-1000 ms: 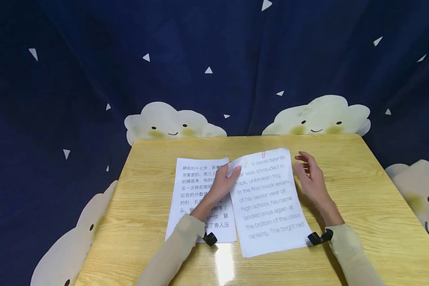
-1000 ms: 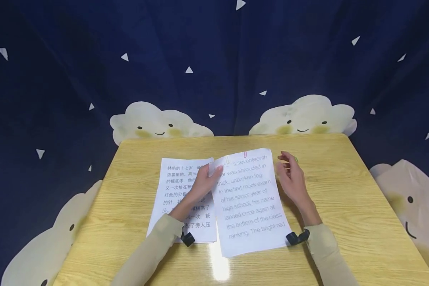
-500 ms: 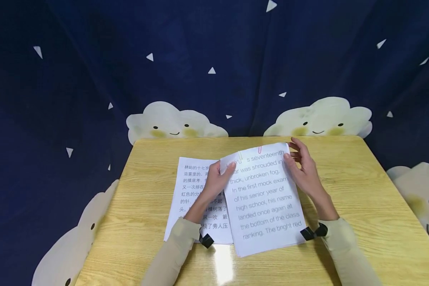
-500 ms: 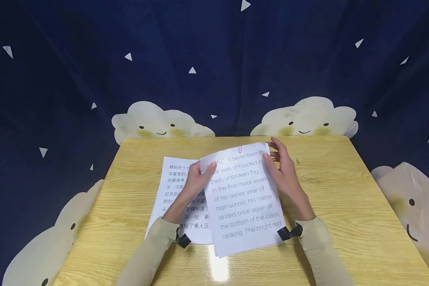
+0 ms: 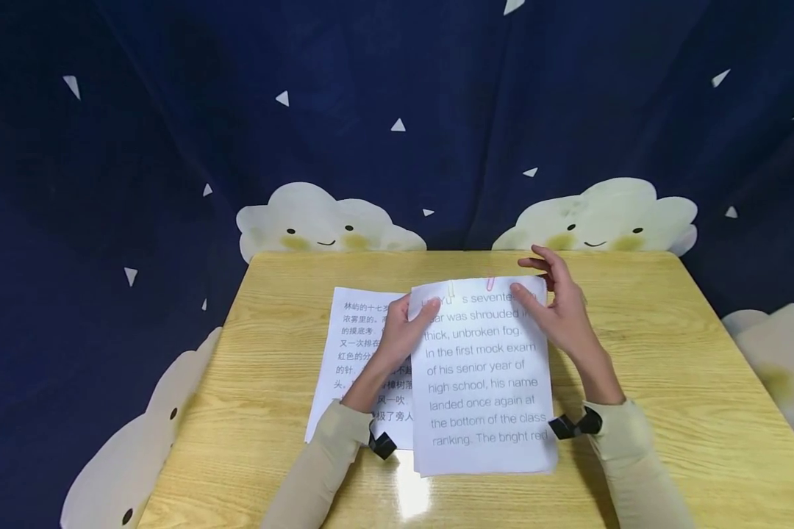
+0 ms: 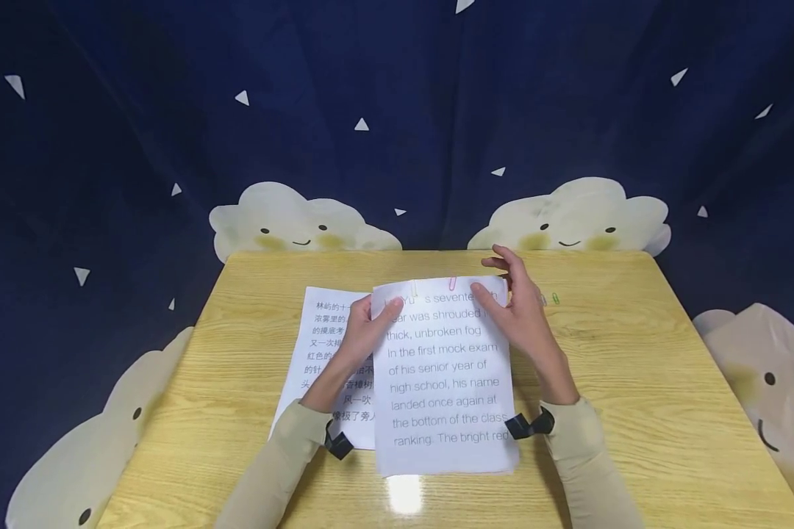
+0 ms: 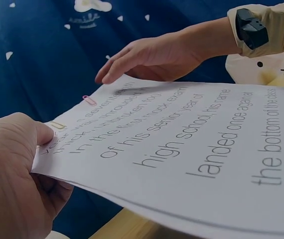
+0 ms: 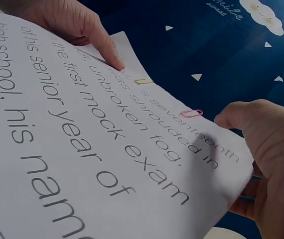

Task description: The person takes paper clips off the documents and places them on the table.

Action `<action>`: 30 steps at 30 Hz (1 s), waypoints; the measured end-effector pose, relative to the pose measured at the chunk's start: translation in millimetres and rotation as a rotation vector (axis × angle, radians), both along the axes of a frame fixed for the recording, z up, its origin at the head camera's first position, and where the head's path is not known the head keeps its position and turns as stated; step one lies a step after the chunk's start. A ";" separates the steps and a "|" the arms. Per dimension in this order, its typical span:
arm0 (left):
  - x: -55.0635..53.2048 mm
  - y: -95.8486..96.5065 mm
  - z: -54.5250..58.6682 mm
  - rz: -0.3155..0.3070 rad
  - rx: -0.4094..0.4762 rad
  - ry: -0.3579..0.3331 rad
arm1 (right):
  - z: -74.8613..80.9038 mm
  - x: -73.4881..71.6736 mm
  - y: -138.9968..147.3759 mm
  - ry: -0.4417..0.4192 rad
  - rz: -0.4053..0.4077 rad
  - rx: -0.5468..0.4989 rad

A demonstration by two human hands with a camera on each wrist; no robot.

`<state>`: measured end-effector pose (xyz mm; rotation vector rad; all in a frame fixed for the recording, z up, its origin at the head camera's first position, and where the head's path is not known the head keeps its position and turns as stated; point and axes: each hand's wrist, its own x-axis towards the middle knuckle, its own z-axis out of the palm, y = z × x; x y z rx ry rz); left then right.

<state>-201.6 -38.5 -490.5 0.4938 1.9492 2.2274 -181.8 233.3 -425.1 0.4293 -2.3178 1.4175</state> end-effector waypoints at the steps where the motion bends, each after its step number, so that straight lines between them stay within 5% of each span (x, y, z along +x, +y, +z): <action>1: 0.6 0.2 0.4 -0.002 -0.001 -0.002 | -4.6 -2.4 1.6 0.001 -0.005 0.014; 11: 4.1 2.3 0.6 -0.006 -0.024 0.002 | -16.9 -7.5 -3.8 -0.005 -0.045 0.171; 18: 7.1 4.9 2.7 -0.040 -0.041 0.026 | -10.3 -6.5 -18.0 0.175 -0.099 0.432; 22: 8.2 6.4 3.4 -0.065 -0.059 0.036 | -9.8 -6.1 -27.4 0.228 -0.058 0.495; 30: 10.5 9.7 1.3 -0.091 -0.067 0.045 | -14.2 -5.1 -39.2 0.201 0.014 0.517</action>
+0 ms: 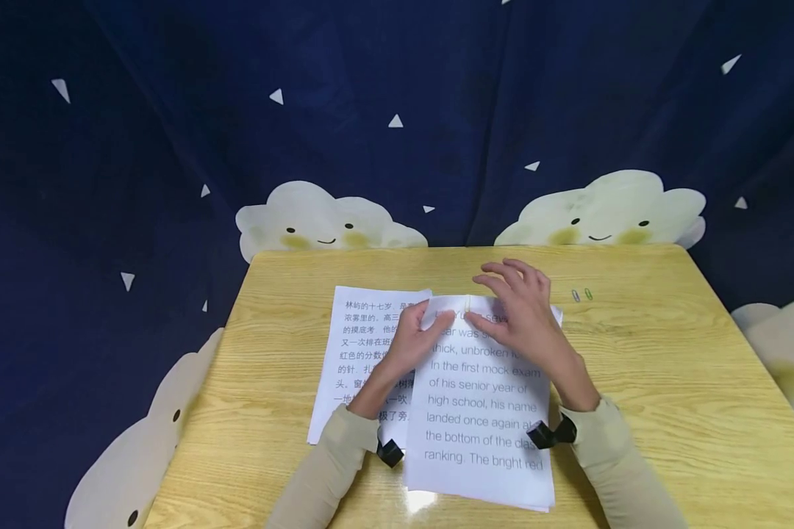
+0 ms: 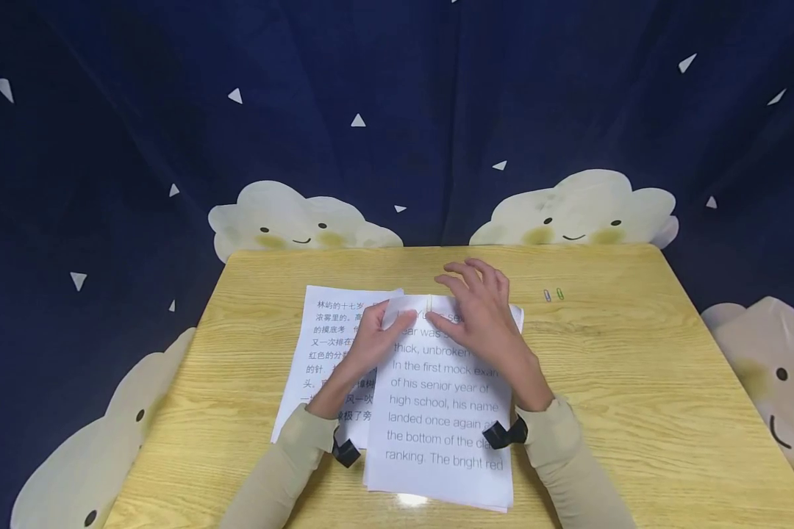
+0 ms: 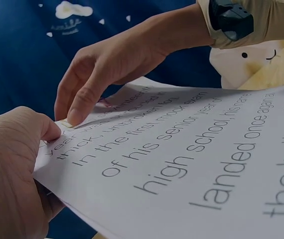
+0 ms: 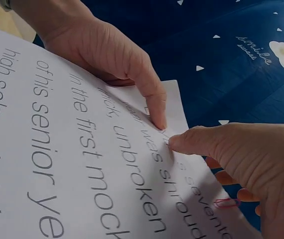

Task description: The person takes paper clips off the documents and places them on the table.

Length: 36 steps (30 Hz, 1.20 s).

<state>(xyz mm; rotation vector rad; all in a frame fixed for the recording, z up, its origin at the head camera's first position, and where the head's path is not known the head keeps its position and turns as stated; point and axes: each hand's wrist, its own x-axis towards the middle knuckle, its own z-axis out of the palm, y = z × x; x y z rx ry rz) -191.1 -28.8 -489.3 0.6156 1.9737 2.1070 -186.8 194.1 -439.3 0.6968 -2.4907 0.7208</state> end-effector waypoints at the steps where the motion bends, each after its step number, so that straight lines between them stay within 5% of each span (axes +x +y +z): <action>1: 0.2 0.6 -0.4 -0.001 -0.005 0.006 | -0.5 0.0 -0.4 0.000 0.005 -0.003; 23: 4.3 3.2 -3.2 -0.029 -0.019 -0.015 | -4.4 1.3 -4.4 -0.005 0.076 -0.115; 36: 5.9 6.3 -0.8 -0.025 -0.034 -0.001 | -5.2 -0.3 -5.1 0.018 0.046 -0.144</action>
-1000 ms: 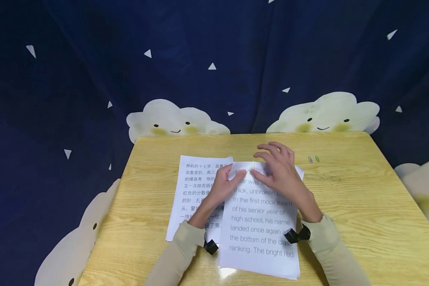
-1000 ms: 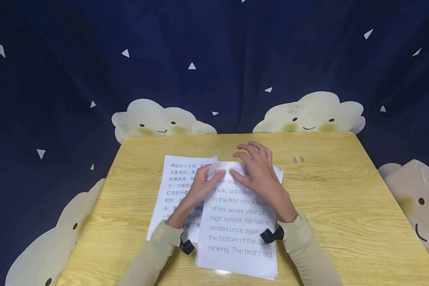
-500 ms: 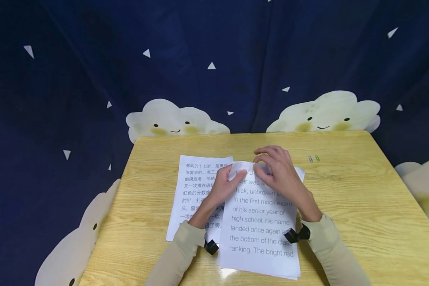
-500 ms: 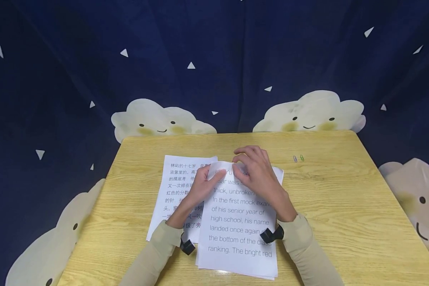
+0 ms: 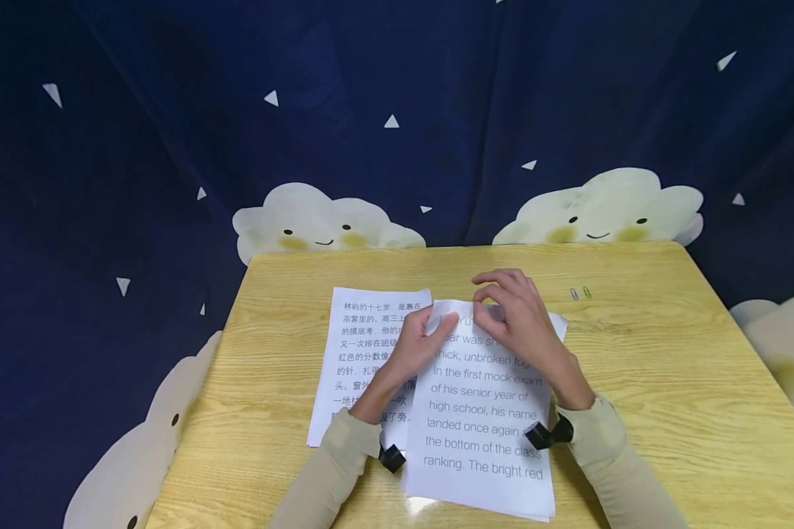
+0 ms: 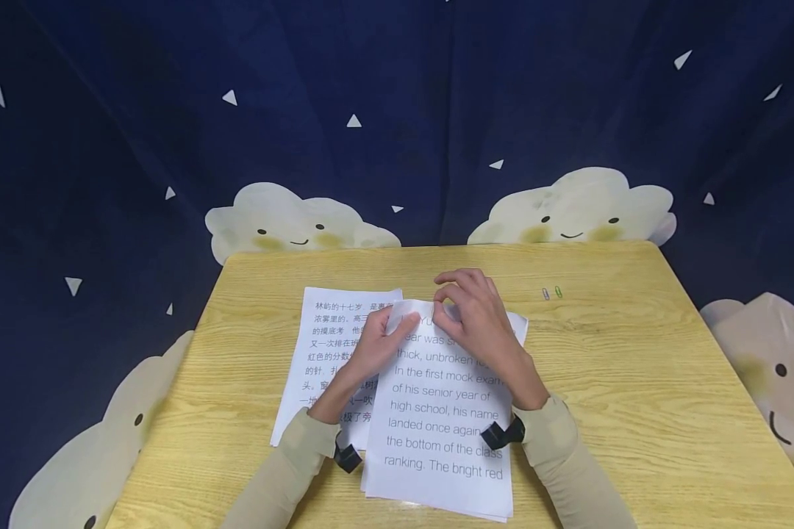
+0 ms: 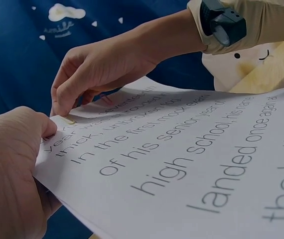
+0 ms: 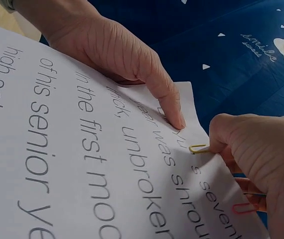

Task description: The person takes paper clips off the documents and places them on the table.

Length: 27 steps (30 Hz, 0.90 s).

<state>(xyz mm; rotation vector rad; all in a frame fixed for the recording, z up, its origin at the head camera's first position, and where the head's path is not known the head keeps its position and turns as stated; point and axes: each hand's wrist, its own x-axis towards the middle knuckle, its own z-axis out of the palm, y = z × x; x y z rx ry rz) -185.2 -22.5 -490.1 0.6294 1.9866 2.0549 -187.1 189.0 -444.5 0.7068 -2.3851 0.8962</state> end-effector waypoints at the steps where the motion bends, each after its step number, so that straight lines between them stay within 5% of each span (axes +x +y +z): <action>1: -0.1 -0.2 0.0 -0.001 -0.002 0.001 | 0.2 -0.1 -0.5 0.001 -0.001 -0.004; 27: -3.8 -1.9 0.9 0.030 0.017 0.035 | 2.9 -10.0 -11.8 -0.043 -0.032 -0.094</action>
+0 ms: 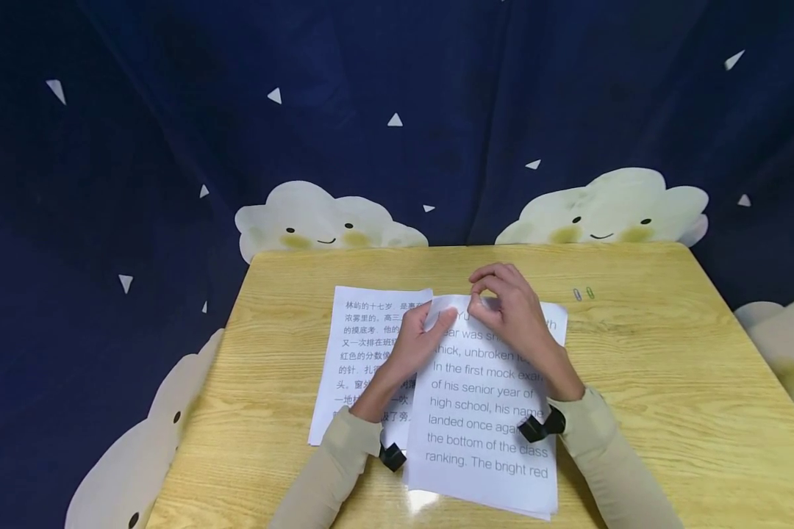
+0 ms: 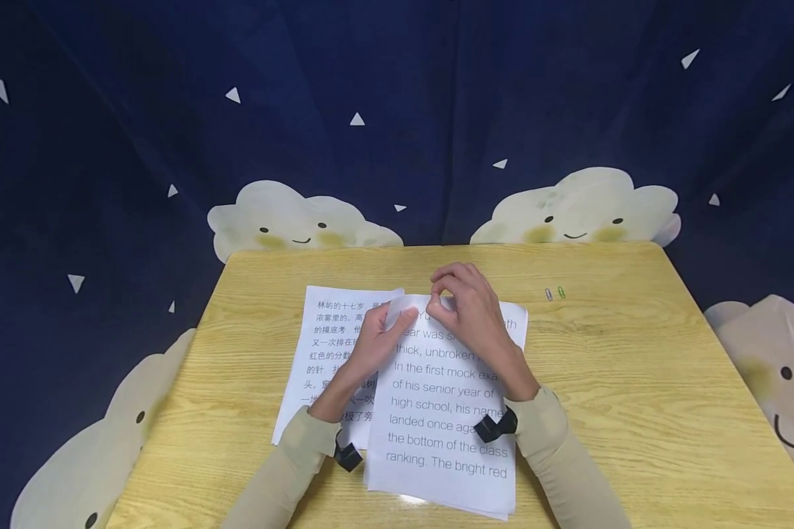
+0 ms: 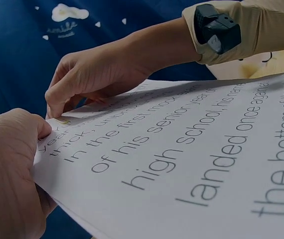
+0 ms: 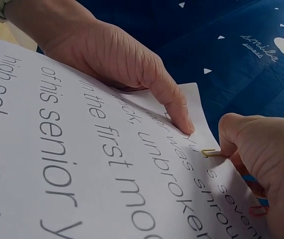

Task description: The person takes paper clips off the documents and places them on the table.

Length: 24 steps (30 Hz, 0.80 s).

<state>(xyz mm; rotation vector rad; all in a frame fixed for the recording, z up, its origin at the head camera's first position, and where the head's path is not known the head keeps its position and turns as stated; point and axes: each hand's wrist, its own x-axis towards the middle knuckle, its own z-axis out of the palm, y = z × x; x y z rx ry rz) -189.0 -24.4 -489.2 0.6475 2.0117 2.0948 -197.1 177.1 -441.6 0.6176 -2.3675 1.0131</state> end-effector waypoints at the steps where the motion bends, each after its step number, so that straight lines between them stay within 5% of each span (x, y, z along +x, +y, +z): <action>1: -0.2 0.1 0.3 0.000 -0.001 0.000 | -0.1 0.0 -0.2 -0.003 -0.002 -0.005; 24: 3.4 2.9 -2.2 0.005 0.031 -0.047 | -2.6 2.6 -1.0 -0.073 0.002 -0.098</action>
